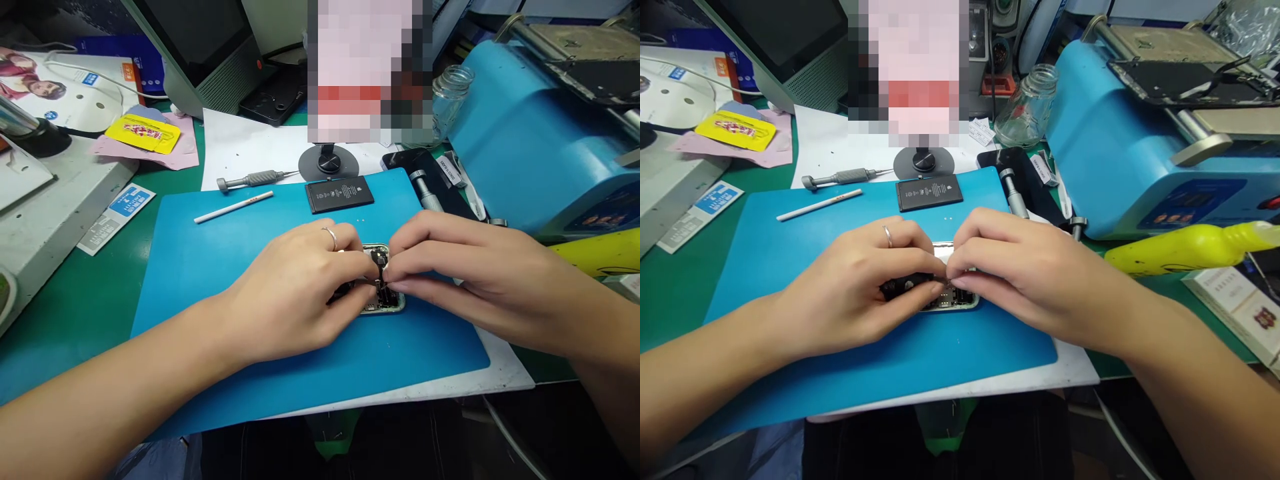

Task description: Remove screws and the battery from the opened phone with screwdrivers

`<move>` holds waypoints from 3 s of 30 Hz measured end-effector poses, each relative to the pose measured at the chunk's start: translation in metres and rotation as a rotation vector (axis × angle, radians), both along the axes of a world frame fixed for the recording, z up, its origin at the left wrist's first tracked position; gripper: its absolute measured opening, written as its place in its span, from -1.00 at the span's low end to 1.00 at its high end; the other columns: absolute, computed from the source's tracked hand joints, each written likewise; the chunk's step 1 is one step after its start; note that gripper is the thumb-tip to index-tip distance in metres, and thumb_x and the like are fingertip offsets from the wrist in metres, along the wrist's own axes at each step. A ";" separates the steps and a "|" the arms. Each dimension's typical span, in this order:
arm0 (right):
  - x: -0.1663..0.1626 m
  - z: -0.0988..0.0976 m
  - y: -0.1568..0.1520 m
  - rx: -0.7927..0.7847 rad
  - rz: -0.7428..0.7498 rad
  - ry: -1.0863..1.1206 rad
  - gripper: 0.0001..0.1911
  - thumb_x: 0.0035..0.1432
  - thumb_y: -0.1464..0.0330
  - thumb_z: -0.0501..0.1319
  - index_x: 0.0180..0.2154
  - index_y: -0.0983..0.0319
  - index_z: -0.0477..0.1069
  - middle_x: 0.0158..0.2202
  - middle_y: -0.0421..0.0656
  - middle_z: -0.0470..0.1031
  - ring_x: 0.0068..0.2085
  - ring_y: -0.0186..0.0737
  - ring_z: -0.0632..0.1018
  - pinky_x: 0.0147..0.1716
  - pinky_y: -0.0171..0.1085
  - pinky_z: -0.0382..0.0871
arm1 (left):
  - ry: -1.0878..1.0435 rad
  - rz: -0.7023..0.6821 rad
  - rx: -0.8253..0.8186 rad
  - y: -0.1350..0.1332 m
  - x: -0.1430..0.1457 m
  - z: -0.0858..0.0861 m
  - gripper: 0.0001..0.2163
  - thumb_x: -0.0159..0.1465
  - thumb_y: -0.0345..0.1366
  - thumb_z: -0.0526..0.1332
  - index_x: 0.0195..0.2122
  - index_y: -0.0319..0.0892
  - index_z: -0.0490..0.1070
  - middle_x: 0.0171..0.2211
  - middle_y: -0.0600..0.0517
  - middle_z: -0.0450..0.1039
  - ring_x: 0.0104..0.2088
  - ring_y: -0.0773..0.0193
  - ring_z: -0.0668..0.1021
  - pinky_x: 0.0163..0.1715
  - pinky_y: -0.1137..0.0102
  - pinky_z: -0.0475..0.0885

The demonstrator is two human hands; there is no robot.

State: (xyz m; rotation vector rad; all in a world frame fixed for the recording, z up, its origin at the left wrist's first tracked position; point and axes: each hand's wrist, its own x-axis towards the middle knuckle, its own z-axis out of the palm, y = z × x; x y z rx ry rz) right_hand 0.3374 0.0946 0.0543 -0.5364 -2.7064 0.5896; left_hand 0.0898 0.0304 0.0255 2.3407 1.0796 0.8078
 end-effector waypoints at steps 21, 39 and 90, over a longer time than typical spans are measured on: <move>0.000 -0.014 -0.017 -0.269 -0.074 0.326 -0.85 0.35 0.35 0.38 -0.16 -0.07 0.67 -0.13 -0.21 0.56 -0.16 -0.32 0.64 -0.23 -0.36 0.58 | -0.429 -0.103 -0.482 -0.001 0.002 0.014 -0.87 0.32 -0.42 0.51 -0.15 -0.08 0.72 -0.22 0.05 0.69 -0.21 0.29 0.69 -0.16 0.42 0.62; 0.008 -0.018 -0.003 -0.052 -0.192 0.261 -0.91 0.40 0.38 0.32 -0.15 0.13 0.63 -0.24 -0.15 0.63 -0.23 -0.27 0.65 -0.23 -0.28 0.57 | -0.008 0.155 0.003 0.005 -0.005 0.005 -0.87 0.46 -0.45 0.30 -0.10 -0.17 0.67 -0.21 0.02 0.66 -0.20 0.26 0.67 -0.17 0.38 0.53; -0.003 -0.030 -0.043 -0.410 -0.420 0.300 -0.63 0.49 0.11 0.21 -0.34 0.16 0.53 -0.33 -0.16 0.55 -0.29 -0.28 0.55 -0.24 -0.30 0.47 | -0.009 -0.063 0.427 0.005 0.006 -0.008 -0.82 0.55 -0.35 0.23 -0.14 -0.22 0.63 -0.24 -0.01 0.65 -0.34 0.25 0.55 -0.30 0.34 0.44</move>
